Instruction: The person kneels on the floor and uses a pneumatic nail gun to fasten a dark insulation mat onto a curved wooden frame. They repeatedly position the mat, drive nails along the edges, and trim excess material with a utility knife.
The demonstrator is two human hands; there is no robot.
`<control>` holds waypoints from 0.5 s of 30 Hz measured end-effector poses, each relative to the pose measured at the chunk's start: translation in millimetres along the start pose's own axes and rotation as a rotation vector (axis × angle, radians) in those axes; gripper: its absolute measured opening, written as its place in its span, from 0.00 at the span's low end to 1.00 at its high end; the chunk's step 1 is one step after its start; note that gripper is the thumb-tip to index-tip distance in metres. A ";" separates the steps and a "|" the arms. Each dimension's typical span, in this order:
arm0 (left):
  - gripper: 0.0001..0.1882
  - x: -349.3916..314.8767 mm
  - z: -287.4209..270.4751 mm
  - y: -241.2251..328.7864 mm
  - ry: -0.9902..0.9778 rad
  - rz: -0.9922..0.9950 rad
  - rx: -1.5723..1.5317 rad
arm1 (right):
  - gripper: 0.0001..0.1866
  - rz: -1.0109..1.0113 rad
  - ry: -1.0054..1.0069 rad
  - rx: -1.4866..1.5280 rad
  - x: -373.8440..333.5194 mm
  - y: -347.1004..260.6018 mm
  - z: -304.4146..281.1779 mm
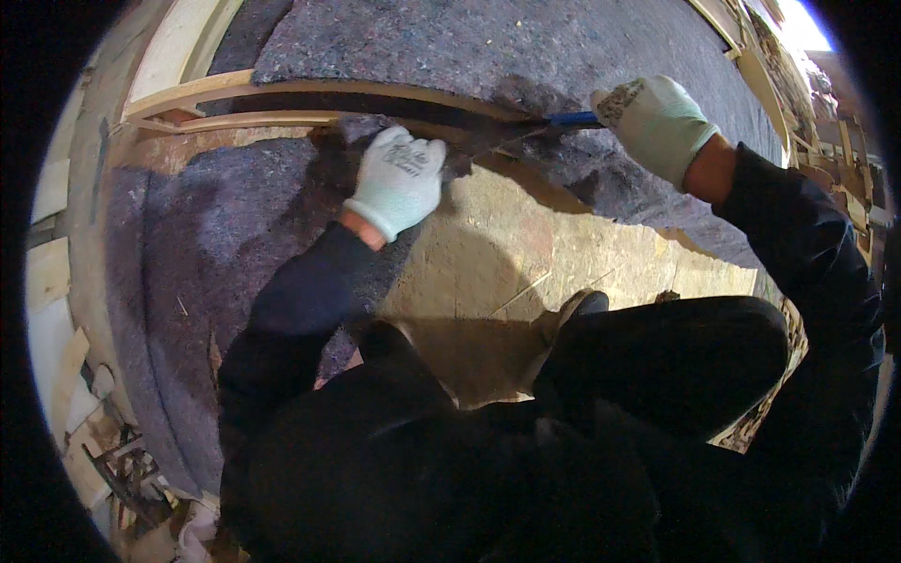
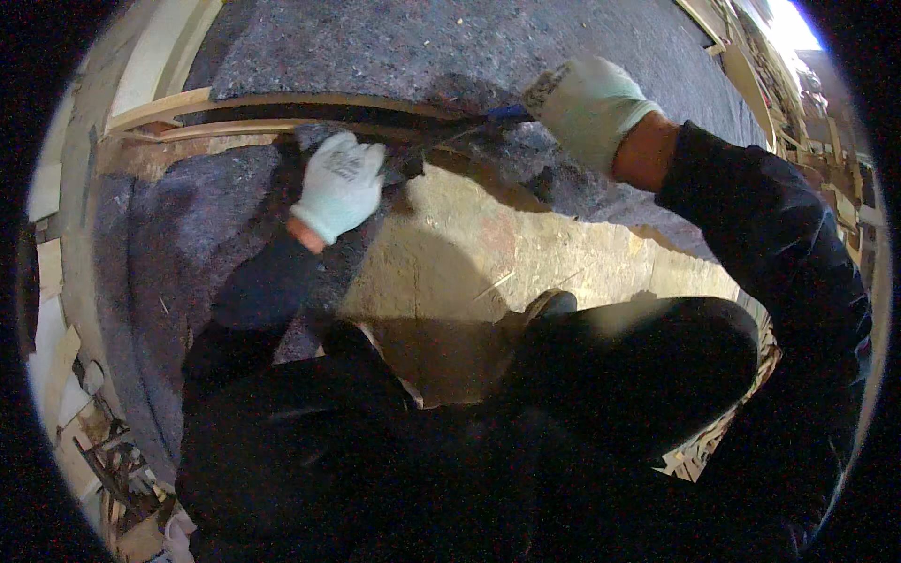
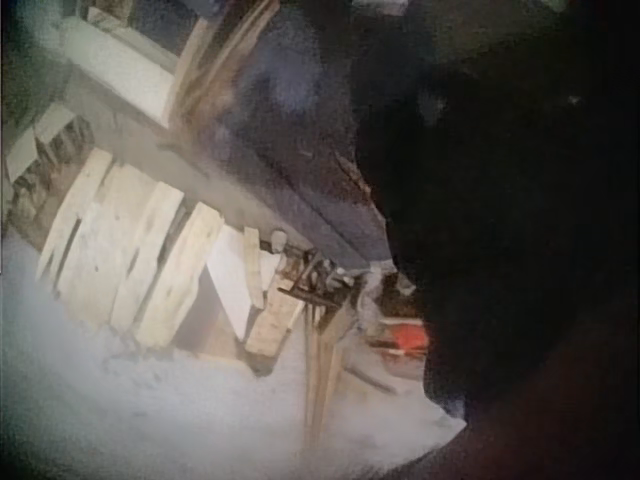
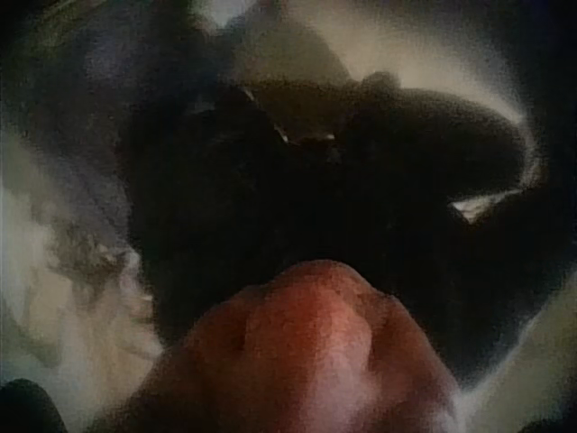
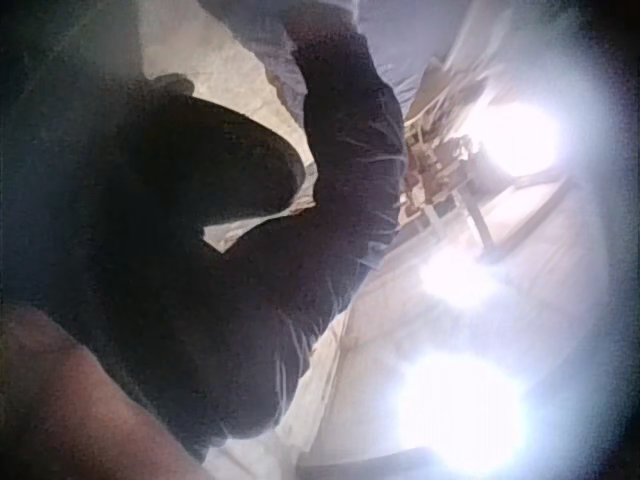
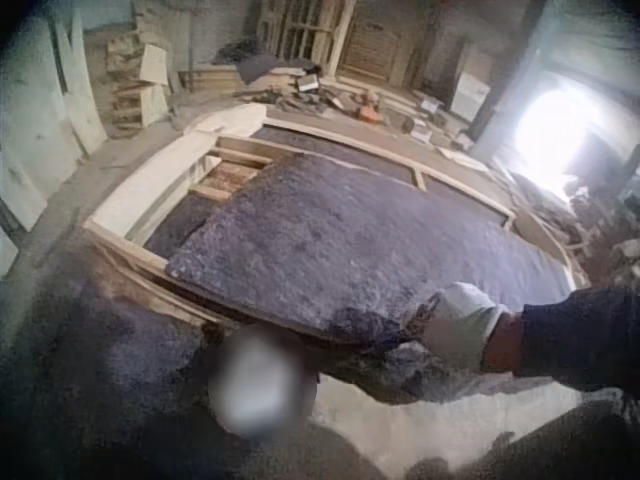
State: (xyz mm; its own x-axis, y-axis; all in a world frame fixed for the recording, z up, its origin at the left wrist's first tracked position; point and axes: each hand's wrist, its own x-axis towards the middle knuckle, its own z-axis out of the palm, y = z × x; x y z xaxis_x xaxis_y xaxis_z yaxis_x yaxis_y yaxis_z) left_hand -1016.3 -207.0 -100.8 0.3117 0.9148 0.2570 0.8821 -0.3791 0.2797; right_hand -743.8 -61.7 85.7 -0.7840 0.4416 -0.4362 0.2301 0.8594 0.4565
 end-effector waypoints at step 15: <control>0.12 -31.2 -32.5 16.7 -0.343 0.295 -0.093 | 0.09 0.362 -0.136 0.204 -195.1 44.7 110.8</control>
State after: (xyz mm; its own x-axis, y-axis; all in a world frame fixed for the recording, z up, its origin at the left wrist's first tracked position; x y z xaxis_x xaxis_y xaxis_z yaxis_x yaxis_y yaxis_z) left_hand -1022.7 -246.4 -74.0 0.6571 0.7534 0.0219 0.7075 -0.6266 0.3268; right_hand -516.6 -80.9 105.3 -0.5520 0.7423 -0.3799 0.5963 0.6699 0.4424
